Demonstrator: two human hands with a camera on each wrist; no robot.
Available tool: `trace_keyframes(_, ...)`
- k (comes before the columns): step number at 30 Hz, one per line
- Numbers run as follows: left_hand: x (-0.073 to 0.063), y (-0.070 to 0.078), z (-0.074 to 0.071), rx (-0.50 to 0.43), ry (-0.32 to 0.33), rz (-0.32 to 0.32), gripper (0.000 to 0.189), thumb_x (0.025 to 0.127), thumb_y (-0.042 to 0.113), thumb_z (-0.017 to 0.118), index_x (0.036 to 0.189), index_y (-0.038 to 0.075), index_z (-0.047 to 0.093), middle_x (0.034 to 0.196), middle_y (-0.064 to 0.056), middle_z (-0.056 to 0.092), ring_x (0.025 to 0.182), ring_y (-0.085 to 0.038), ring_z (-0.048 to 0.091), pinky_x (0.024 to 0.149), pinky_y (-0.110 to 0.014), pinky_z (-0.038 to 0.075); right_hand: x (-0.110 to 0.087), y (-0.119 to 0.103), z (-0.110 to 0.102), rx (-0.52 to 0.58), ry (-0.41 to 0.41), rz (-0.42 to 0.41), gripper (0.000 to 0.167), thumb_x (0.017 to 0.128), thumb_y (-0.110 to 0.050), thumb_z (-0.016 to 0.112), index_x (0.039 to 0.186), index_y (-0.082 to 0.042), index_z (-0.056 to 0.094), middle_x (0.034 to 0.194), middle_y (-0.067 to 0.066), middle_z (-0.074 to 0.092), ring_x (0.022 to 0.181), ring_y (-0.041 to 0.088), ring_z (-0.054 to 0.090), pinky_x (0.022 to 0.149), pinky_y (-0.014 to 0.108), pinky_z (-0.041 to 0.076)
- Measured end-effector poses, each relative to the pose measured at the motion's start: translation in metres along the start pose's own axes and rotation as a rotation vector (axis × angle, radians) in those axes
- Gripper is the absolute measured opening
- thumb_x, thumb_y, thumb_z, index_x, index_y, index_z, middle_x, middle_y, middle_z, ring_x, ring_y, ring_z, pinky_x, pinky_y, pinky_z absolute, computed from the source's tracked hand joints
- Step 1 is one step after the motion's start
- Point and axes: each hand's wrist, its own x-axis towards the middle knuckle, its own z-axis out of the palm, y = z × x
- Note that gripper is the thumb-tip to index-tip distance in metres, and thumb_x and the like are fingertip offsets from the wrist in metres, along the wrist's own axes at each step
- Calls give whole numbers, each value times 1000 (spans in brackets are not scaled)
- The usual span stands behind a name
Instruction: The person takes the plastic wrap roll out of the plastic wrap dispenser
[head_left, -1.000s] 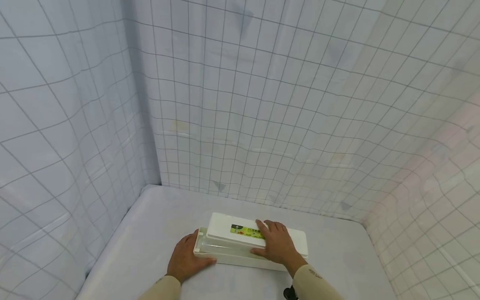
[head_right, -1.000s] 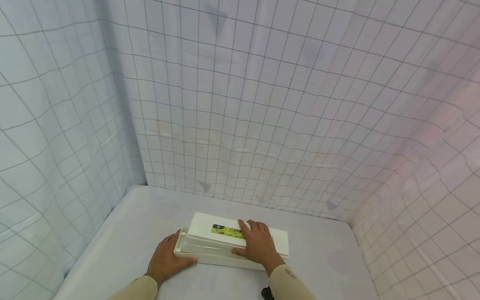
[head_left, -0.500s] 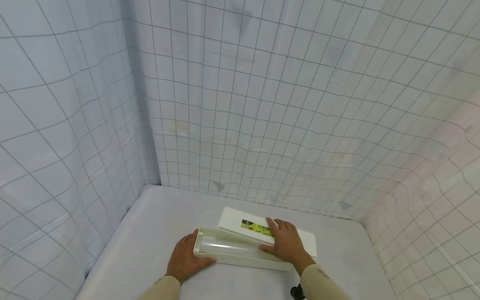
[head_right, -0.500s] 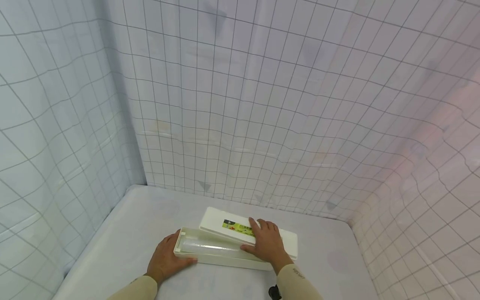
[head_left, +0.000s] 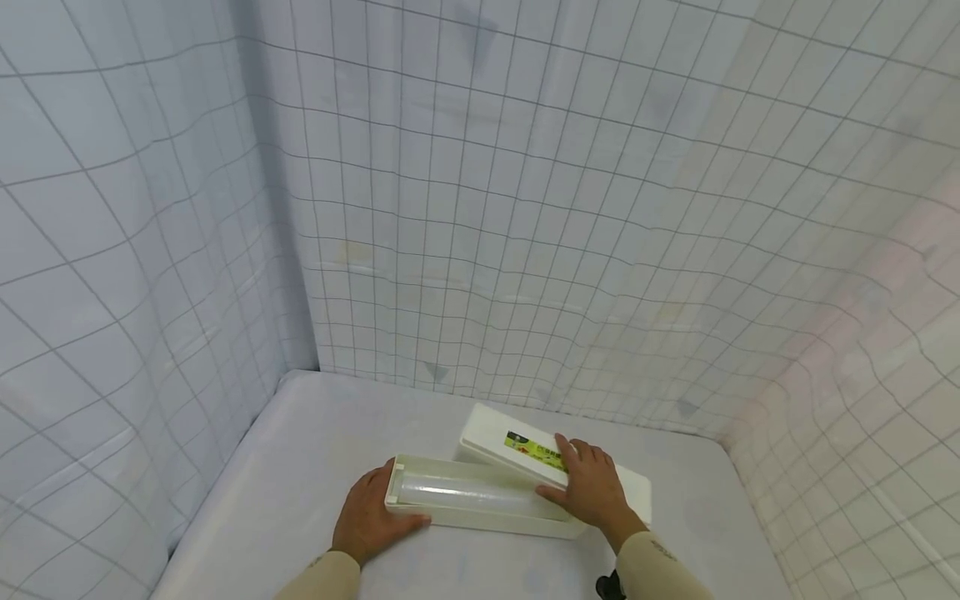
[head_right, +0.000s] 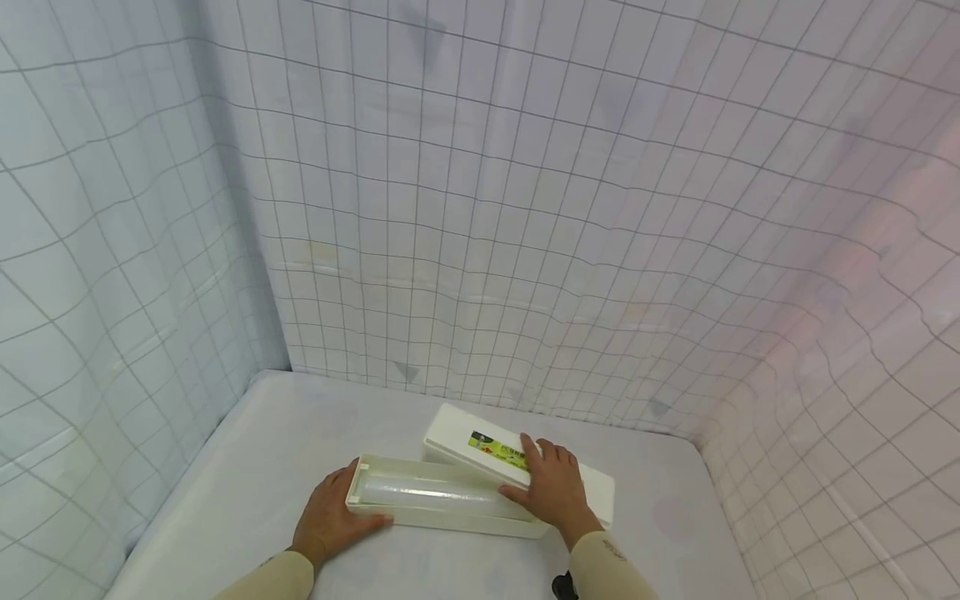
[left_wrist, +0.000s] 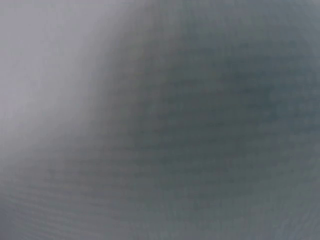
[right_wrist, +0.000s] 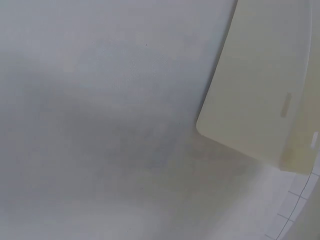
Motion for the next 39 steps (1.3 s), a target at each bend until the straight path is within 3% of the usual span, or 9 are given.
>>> trace_keyframes(8, 0, 0, 0, 4, 7, 12, 116, 58, 77, 83, 150, 15, 48, 128, -10, 68, 123, -33, 60, 107, -50, 50, -8, 17, 0, -26, 28, 62, 100, 81, -75, 68, 156, -16, 39, 141, 17, 55, 126, 43, 55, 106, 62, 46)
trace_keyframes(21, 1, -2, 2, 2, 7, 11, 117, 58, 78, 82, 150, 15, 47, 127, -10, 68, 123, -33, 60, 108, -50, 49, -22, 54, 9, 28, 105, 204, 102, 81, -74, 68, 155, -9, 41, 139, 24, 56, 120, 49, 57, 98, 67, 49)
trace_keyframes(31, 1, -2, 1, 7, -6, 8, 118, 58, 78, 82, 150, 14, 46, 128, -11, 68, 124, -34, 60, 108, -51, 49, -44, 89, 12, 48, 79, 321, 104, 83, -75, 65, 153, -4, 40, 136, 30, 55, 119, 55, 55, 97, 71, 46)
trace_keyframes(39, 1, -1, 1, 13, 7, 16, 118, 58, 78, 82, 150, 13, 47, 128, -12, 68, 123, -34, 60, 107, -51, 50, -74, 115, 17, 49, -7, 450, 106, 85, -76, 62, 153, 1, 36, 134, 39, 52, 115, 62, 53, 94, 75, 43)
